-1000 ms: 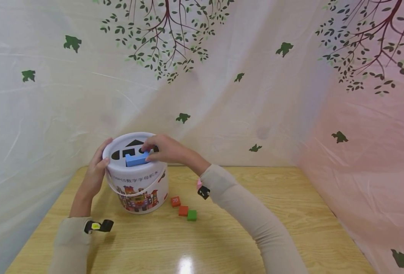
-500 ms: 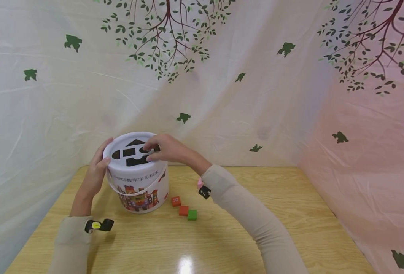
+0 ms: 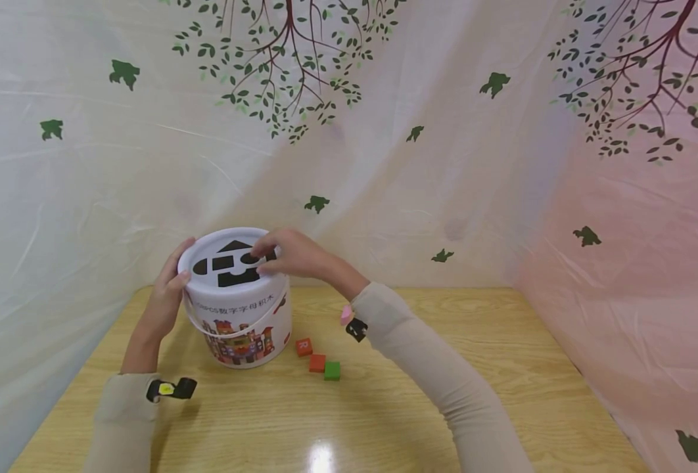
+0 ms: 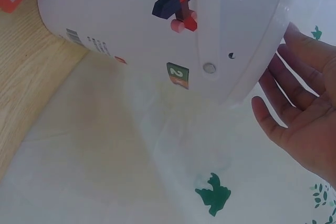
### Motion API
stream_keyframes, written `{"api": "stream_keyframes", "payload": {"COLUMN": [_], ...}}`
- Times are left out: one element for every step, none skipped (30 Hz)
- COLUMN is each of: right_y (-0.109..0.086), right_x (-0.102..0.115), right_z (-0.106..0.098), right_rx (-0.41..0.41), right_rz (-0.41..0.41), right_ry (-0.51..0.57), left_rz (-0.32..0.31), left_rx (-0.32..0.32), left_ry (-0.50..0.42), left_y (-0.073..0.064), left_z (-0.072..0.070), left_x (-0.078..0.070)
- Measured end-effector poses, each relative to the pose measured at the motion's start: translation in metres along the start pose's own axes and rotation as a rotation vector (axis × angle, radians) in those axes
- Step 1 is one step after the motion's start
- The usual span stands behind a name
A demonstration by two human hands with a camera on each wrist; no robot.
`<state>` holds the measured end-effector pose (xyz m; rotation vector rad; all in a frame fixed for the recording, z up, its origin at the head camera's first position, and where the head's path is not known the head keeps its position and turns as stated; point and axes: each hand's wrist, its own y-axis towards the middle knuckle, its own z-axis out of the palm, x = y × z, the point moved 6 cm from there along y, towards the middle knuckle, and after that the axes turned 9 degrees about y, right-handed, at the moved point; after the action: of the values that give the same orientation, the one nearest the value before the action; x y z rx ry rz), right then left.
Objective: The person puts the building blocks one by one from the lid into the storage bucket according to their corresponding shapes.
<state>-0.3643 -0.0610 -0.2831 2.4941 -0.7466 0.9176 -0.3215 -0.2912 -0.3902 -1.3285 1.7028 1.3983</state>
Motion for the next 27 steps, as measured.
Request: {"api": "stream_keyframes", "payload": {"right_y": [0.000, -0.001, -0.001, -0.002, -0.002, -0.003, -0.005, -0.006, -0.007, -0.009, -0.010, -0.012, -0.014, -0.015, -0.017, -0.019, -0.021, -0.022, -0.024, -0.026, -0.028, -0.030, -0.031, -0.033, -0.035, -0.037, -0.038], "right_x": [0.000, -0.002, -0.003, -0.003, -0.004, -0.006, -0.006, -0.008, -0.009, -0.011, -0.012, -0.015, -0.017, -0.020, -0.022, -0.025, -0.027, -0.030, -0.032, -0.034, -0.037, -0.040, -0.043, -0.046, -0.049, -0.053, -0.056], "right_z": [-0.001, -0.002, -0.003, -0.004, -0.005, -0.006, -0.007, -0.009, -0.010, -0.011, -0.012, -0.014, -0.015, -0.017, -0.019, -0.021, -0.022, -0.024, -0.026, -0.028, -0.029, -0.031, -0.032, -0.033, -0.034, -0.035, -0.035], "right_rx": [-0.003, -0.006, -0.008, -0.010, -0.014, -0.019, -0.023, -0.029, -0.034, -0.040, -0.046, -0.053, -0.061, -0.068, -0.077, -0.087, -0.095, -0.104, -0.111, -0.115, -0.122, -0.125, -0.128, -0.132, -0.136, -0.139, -0.142], "right_rz": [-0.005, -0.008, -0.009, -0.009, -0.008, -0.005, 0.000, 0.003, 0.006, 0.012, 0.015, 0.016, 0.019, 0.018, 0.021, 0.021, 0.019, 0.019, 0.019, 0.016, 0.018, 0.020, 0.022, 0.025, 0.030, 0.034, 0.039], "right_ry": [-0.001, -0.004, -0.004, -0.005, -0.005, -0.006, -0.006, -0.008, -0.008, -0.009, -0.007, -0.008, -0.006, -0.007, -0.009, -0.012, -0.012, -0.014, -0.014, -0.016, -0.015, -0.012, -0.005, -0.004, -0.001, 0.002, 0.004], "left_rz": [0.001, 0.001, 0.003, 0.004, 0.004, 0.005, 0.004, 0.004, 0.004, 0.004, 0.003, 0.003, 0.005, 0.006, 0.007, 0.007, 0.005, 0.004, 0.003, 0.000, -0.001, -0.002, -0.004, -0.003, -0.003, -0.002, -0.001], "left_rx": [0.000, -0.001, -0.001, -0.002, -0.003, -0.003, -0.002, -0.003, -0.003, -0.003, -0.003, -0.002, -0.002, -0.002, -0.001, -0.002, -0.003, -0.003, -0.004, -0.005, -0.005, -0.006, -0.006, -0.006, -0.007, -0.007, -0.007], "left_ry": [0.001, 0.003, 0.003, 0.004, 0.004, 0.004, 0.004, 0.004, 0.002, 0.002, 0.000, -0.001, -0.003, -0.005, -0.007, -0.008, -0.011, -0.012, -0.013, -0.013, -0.016, -0.016, -0.015, -0.017, -0.019, -0.020, -0.021], "left_y": [0.000, 0.000, 0.000, 0.000, 0.000, 0.000, 0.001, 0.001, 0.001, 0.001, 0.001, 0.001, 0.001, 0.001, 0.001, 0.001, 0.001, 0.001, 0.001, 0.000, 0.000, 0.000, 0.000, 0.000, 0.000, -0.001, -0.001], "left_z": [0.000, 0.000, 0.000, 0.001, 0.001, 0.001, 0.001, 0.001, 0.001, 0.001, 0.001, 0.002, 0.002, 0.002, 0.002, 0.002, 0.002, 0.002, 0.002, 0.002, 0.002, 0.002, 0.002, 0.002, 0.002, 0.002, 0.002], "left_x": [0.000, 0.000, 0.000, 0.000, 0.000, 0.000, 0.000, 0.000, 0.000, 0.000, 0.000, 0.000, 0.000, -0.001, -0.001, -0.001, -0.001, -0.001, -0.001, -0.001, -0.001, 0.000, 0.000, 0.000, 0.000, 0.000, 0.000]}}
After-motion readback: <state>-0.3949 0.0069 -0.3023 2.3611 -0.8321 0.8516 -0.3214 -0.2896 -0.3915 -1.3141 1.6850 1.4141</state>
